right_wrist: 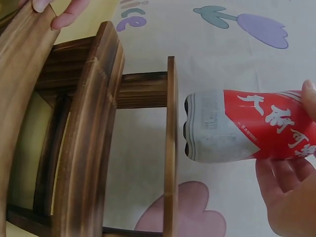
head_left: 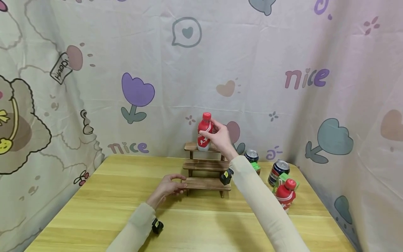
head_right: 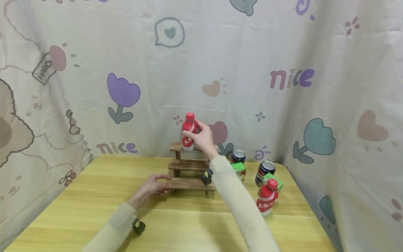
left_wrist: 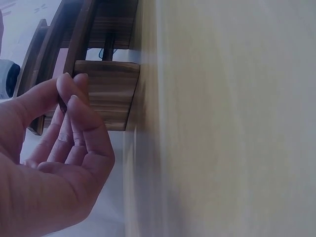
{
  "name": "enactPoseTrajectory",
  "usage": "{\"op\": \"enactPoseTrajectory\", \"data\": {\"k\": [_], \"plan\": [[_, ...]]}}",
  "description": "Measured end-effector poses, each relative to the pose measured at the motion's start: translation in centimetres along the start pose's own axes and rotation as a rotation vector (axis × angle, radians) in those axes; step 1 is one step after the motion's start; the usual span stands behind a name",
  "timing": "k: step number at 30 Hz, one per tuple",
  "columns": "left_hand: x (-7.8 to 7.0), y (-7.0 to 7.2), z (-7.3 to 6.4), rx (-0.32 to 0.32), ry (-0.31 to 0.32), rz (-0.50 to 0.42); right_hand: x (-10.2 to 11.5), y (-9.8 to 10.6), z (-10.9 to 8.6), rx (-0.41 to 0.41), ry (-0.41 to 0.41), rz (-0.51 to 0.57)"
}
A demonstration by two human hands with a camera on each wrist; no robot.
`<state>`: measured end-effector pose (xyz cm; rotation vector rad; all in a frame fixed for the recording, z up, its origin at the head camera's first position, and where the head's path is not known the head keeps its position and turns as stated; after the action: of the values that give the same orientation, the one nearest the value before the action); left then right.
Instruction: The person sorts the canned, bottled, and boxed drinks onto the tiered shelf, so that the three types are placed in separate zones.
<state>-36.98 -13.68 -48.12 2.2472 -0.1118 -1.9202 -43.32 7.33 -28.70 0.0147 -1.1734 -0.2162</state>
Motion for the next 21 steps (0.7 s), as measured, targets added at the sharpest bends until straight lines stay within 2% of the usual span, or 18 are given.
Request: {"op": "enactPoseTrajectory", "data": {"k": [8, 15, 21], "plan": [[-0.1, 0.0, 0.1, 0.000, -0.009, 0.003, 0.4, -0.9, 0.3, 0.024, 0.007, -0.052], [-0.1, 0.0, 0.1, 0.009, -0.010, 0.001, 0.3, -1.5, 0.9, -0.001, 0.014, -0.111], [-0.1, 0.0, 0.1, 0.009, -0.003, 0.001, 0.2, -1.9, 1.4, -0.010, -0.006, -0.116]]}}
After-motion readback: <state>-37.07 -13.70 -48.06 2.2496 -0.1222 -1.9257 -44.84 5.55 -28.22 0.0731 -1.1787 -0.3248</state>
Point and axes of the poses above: each hand's wrist, its own z-axis towards the middle knuckle, its own y-axis out of the back of the hand, x = y × z, the point moved 6 cm from there along z, towards the middle knuckle, and after that the axes turned 13 degrees about -x, right-handed, at the moved point
